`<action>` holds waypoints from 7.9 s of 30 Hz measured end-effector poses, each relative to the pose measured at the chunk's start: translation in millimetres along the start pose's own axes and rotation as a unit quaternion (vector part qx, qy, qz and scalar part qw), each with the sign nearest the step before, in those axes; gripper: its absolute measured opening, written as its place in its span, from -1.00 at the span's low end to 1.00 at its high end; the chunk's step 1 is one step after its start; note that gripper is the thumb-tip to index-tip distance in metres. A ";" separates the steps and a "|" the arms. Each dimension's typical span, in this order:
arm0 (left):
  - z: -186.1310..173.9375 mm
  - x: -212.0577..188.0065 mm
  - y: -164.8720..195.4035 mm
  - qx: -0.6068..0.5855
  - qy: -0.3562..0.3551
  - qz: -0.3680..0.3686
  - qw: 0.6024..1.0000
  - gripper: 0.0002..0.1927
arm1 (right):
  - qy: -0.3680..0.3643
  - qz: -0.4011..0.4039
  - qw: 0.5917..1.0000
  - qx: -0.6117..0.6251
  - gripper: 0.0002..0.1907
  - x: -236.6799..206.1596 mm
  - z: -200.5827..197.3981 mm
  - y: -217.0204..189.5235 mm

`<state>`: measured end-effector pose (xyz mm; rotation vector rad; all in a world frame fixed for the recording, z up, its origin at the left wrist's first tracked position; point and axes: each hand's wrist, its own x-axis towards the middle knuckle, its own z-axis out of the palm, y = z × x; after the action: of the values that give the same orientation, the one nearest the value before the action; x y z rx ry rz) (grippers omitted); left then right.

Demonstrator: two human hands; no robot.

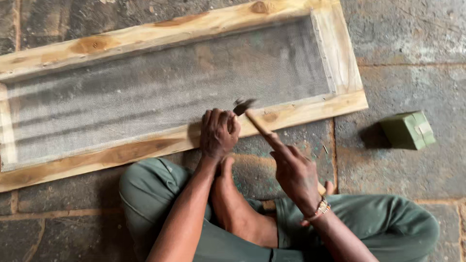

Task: The person is sitting on a stone floor, attaching a metal mesh screen to a wooden frame. They use a hammer to drive nails into the frame, securing the screen in place. The person works methodically along the edges of the frame.

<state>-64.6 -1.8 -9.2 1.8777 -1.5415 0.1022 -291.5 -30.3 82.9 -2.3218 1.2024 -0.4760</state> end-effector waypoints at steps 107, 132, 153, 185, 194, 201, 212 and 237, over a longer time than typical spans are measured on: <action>-6.1 23.9 -25.4 0.070 0.043 -0.047 0.996 -0.57 | 0.118 0.297 0.898 0.304 -0.44 5.3 -91.4 102.3; 96.6 130.2 -16.9 0.155 -0.202 0.000 0.967 -0.14 | 0.172 0.365 0.714 0.572 -0.48 8.7 -73.1 117.2; 69.8 -35.0 75.1 -0.059 -0.308 0.236 0.920 -0.63 | 0.179 0.405 0.699 0.561 -0.53 4.8 -78.0 134.9; -101.1 27.8 -57.4 -0.165 -0.122 -0.191 0.960 -0.69 | 0.076 0.311 0.837 0.445 -0.69 -33.5 -38.5 299.7; -69.5 20.1 -61.9 -0.138 -0.142 -0.176 0.964 -0.73 | 0.068 0.358 0.832 0.418 -0.73 -34.3 -71.3 262.6; -107.0 31.9 -22.4 -0.232 -0.149 -0.162 0.948 -0.78 | 0.136 0.389 0.823 0.391 -0.55 -12.1 -91.6 163.9; 1.7 13.0 105.3 -0.072 -0.481 0.069 0.871 -0.74 | 0.128 0.430 0.818 0.360 -0.48 -0.7 -87.8 135.7; -23.4 -13.8 132.2 -0.291 -0.363 -0.150 0.873 -0.83 | 0.113 0.407 0.864 0.273 -0.40 0.9 -65.1 146.9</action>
<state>-177.7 15.7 62.3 1.6798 -1.4515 -1.2007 -421.1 -120.9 54.5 -1.1553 1.7342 -0.6599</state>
